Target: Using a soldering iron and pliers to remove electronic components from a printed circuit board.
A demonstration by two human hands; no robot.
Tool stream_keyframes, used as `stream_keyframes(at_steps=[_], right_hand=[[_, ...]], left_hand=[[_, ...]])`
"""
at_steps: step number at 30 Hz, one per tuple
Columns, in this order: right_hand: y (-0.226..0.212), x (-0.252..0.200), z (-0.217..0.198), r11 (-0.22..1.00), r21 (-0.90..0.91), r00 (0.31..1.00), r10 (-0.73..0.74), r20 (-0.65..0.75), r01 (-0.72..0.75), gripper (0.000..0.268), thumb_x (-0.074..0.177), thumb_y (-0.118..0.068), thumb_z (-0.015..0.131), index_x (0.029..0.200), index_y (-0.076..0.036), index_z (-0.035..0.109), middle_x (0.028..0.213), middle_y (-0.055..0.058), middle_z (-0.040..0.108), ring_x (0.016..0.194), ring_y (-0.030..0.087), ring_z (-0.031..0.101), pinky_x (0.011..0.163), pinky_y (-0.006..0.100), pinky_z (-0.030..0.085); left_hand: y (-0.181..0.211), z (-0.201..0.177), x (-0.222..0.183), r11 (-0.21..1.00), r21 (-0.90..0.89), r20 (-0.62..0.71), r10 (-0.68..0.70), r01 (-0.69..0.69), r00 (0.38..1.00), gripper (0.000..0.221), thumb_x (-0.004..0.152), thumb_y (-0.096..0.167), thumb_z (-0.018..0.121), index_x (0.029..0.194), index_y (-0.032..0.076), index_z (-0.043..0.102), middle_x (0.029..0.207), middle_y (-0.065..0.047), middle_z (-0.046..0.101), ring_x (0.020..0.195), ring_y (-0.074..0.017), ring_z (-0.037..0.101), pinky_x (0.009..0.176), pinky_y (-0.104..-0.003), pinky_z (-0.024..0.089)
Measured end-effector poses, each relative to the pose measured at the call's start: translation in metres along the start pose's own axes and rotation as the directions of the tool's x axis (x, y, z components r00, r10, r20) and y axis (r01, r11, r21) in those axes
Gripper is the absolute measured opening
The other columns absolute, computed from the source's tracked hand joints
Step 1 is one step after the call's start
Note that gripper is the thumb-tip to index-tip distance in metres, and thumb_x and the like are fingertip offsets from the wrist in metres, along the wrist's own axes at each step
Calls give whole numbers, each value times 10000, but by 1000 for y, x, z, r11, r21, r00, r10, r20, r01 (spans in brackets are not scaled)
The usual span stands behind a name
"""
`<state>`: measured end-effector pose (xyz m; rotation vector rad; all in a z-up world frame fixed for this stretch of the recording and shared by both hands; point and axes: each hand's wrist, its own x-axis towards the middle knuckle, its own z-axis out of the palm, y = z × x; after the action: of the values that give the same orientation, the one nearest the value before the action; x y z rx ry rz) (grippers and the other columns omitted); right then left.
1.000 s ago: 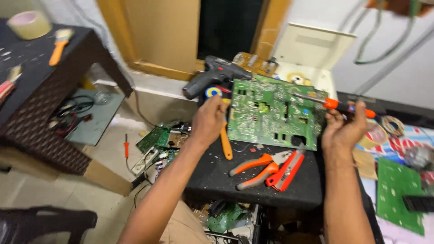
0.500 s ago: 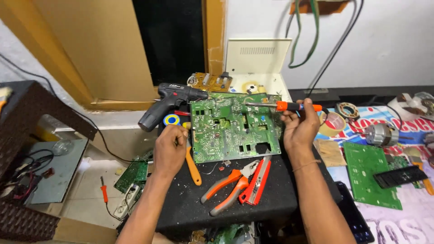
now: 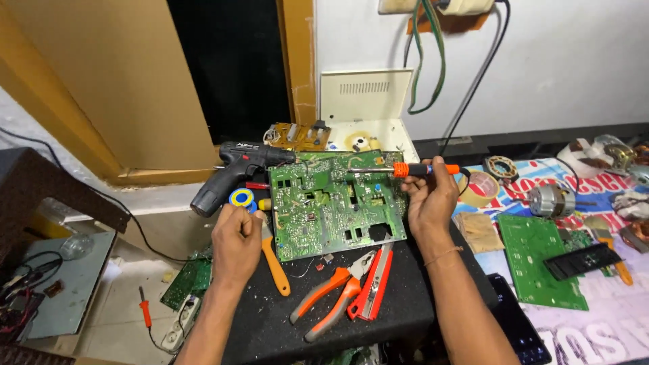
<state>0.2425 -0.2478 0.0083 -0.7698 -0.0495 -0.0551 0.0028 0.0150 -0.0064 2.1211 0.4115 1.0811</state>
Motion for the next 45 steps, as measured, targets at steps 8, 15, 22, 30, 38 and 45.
stream_keyframes(at_steps=[8,15,22,30,38,45], right_hand=[[-3,-8,3,1000,-1,1000,-4,-16,4,289,991,-301,690,974,-16,650,741,140,660,547,244,702,477,340,627],[-1,-5,3,1000,-4,1000,-2,-7,2,286,989,-293,693,974,-11,644,745,149,647,553,258,704,478,354,628],[-8,-11,8,1000,27,1000,-5,-6,5,263,995,-286,683,977,-26,648,736,134,650,548,249,702,481,339,623],[-16,-22,18,999,42,999,32,-32,-30,238,962,-248,699,985,-24,622,739,127,605,575,213,618,498,321,528],[-18,-25,22,999,32,1000,28,-12,-28,230,970,-256,695,974,-32,642,727,122,614,583,212,630,509,313,539],[-20,-29,22,1000,19,1000,20,-8,-20,198,983,-216,693,989,-28,632,777,119,628,594,202,624,497,298,543]], left_hand=[[16,-4,-1,997,-75,-23,-10,8,1000,592,983,70,673,549,135,274,524,-25,282,455,-197,356,492,-338,300],[2,4,-1,996,-75,8,-41,41,999,600,944,97,690,532,140,257,416,-17,263,420,-170,293,452,-335,274],[1,2,-5,997,-43,27,-70,71,997,581,927,97,690,526,140,271,402,-33,265,432,-178,288,459,-341,285],[13,-4,-7,999,-16,-5,-36,36,999,555,997,157,671,653,171,236,612,54,210,602,-98,223,568,-314,241],[93,-67,-22,997,-56,-29,44,-45,999,458,993,181,669,673,141,344,635,25,285,582,-97,252,549,-278,242],[234,-86,-54,822,-248,12,532,-513,846,116,838,163,735,889,266,743,695,89,674,600,-87,626,640,-198,524]])
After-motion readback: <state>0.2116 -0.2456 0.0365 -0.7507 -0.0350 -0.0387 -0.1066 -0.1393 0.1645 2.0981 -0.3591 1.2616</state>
